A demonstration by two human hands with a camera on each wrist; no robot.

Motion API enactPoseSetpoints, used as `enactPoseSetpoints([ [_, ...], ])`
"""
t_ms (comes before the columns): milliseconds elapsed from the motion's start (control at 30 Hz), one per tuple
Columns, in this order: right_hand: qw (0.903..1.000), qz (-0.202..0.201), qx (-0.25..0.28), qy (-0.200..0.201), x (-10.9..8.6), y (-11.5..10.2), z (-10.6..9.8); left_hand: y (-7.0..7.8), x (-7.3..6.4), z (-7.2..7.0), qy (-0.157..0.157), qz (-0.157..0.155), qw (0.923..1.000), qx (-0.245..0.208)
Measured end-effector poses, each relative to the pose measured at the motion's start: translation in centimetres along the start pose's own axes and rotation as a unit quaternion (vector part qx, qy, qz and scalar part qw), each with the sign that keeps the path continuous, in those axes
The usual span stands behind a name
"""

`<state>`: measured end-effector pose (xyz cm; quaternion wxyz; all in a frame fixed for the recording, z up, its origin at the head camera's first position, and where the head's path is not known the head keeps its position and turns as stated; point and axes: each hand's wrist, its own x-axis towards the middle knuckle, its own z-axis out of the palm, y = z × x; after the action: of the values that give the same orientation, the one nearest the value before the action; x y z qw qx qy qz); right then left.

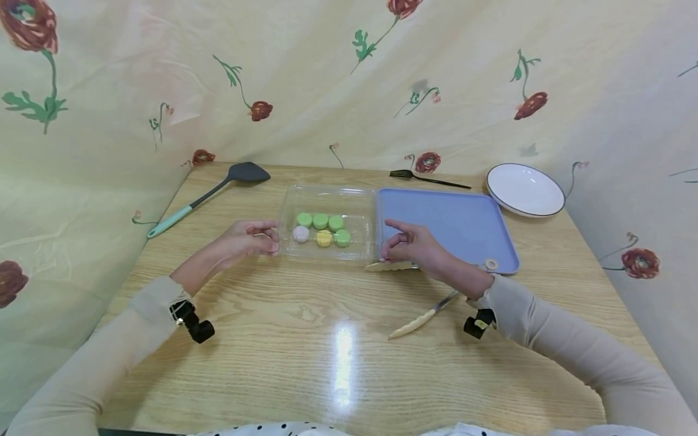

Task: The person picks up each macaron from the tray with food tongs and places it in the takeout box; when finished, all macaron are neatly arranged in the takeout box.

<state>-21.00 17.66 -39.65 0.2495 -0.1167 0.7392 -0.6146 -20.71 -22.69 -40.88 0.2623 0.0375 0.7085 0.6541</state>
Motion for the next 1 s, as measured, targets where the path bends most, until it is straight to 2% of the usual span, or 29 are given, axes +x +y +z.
enactPoseSetpoints([
  [667,0.9996,0.017,0.024,0.002,0.37,-0.19,0.15,-0.10,0.11,0.15,0.008,0.016,0.9998,-0.013],
  [1000,0.9989,0.033,0.031,0.013,0.47,-0.14,0.21,-0.48,0.29,0.12,0.013,0.012,0.9995,-0.024],
])
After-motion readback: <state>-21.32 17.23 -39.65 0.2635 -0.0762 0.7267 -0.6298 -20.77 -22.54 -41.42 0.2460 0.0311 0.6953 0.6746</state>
